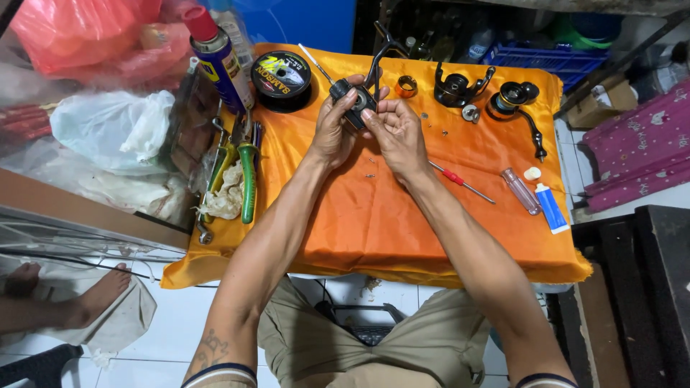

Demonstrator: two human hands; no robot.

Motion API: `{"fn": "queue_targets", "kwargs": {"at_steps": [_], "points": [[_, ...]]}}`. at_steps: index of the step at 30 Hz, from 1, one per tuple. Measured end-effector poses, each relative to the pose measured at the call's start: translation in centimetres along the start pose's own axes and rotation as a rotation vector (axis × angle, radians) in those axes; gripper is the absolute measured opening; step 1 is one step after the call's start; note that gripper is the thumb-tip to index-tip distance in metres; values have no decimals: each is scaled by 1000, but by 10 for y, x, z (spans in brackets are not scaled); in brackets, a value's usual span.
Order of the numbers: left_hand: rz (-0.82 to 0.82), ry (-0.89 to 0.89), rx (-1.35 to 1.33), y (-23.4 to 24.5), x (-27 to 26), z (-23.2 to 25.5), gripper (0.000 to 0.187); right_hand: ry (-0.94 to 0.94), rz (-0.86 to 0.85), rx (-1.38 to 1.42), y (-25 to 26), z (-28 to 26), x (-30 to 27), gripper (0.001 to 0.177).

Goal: Disassembling, cleaning, and maintaining a fishing reel using a screwdriver and cleaning tools.

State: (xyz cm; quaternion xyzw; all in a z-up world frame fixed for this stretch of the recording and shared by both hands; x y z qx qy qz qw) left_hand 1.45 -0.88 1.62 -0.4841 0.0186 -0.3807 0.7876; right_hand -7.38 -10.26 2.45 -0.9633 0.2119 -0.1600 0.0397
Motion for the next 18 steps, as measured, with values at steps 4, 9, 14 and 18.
{"fn": "queue_targets", "kwargs": {"at_steps": [4, 9, 14, 18], "points": [[27, -21, -3, -5, -5, -1, 31, 19, 38, 20, -2, 6, -1, 33], [-18, -59, -3, 6, 0, -5, 36, 2, 66, 83, -5, 10, -5, 38], [-82, -31, -38, 2, -4, -3, 47, 12, 70, 104, -12, 1, -8, 39], [-49, -39, -51, 9, -1, -10, 42, 19, 55, 123, -12, 2, -11, 40]]}}
Point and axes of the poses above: each hand's wrist, its own x-axis towards the middle knuckle, its own y-axis out of the back of the hand, z = x × y, the point moved 2 cm from there along x, towards the middle knuckle
